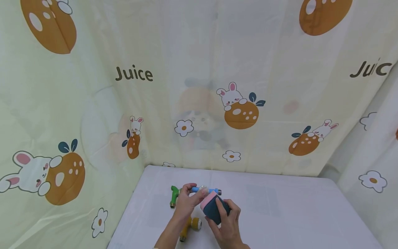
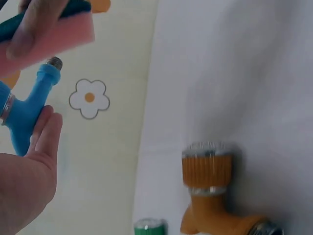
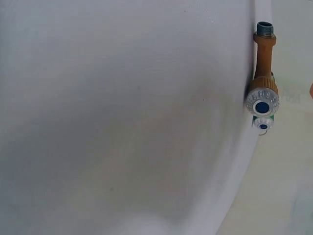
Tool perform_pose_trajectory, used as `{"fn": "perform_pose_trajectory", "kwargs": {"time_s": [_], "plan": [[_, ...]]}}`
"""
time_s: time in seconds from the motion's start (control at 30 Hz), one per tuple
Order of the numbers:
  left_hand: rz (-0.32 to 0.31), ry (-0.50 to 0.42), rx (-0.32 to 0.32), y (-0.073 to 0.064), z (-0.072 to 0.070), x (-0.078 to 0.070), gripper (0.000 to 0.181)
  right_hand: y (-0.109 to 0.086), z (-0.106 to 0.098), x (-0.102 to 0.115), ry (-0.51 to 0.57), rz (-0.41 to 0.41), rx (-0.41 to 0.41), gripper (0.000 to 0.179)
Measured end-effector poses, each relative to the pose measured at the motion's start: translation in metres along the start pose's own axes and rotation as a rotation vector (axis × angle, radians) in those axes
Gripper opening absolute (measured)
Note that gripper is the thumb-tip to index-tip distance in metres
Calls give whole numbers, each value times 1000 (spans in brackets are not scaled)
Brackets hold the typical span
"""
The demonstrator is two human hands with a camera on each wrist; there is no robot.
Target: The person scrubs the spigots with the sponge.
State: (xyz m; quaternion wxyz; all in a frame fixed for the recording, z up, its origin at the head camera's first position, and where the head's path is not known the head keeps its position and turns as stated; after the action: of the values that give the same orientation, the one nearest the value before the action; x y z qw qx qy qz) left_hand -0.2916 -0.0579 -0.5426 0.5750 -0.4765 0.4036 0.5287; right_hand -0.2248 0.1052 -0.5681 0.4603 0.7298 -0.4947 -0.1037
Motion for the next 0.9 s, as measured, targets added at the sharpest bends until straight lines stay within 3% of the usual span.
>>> {"fn": "perform_pose_trajectory", "kwargs": {"time_s": [0.17, 0.5, 0.73, 0.9], "plan": [[-116, -130, 63, -4, 13, 3, 71, 5, 0, 5, 18, -47, -66, 64], [-203, -63, 282, -7, 19, 3, 60, 15, -5, 5, 6, -64, -137, 55], [-277, -112, 355, -9, 18, 6, 60, 21, -5, 0, -5, -53, -83, 52], [-295, -103, 351, -10, 16, 6, 64, 24, -5, -4, -27, -35, -3, 72]]}}
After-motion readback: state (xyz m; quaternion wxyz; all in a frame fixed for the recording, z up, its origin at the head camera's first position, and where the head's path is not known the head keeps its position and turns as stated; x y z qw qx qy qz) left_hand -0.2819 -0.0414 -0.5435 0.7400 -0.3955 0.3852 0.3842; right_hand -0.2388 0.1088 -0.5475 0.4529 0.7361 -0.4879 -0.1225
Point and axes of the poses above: each hand's wrist, its own y-axis towards the middle knuckle, its own z-axis out of the palm, x = y × z, the point moved 5 cm from there along y, towards the middle knuckle, and after that the axes turned 8 degrees about -y, right-handed, at the moved point
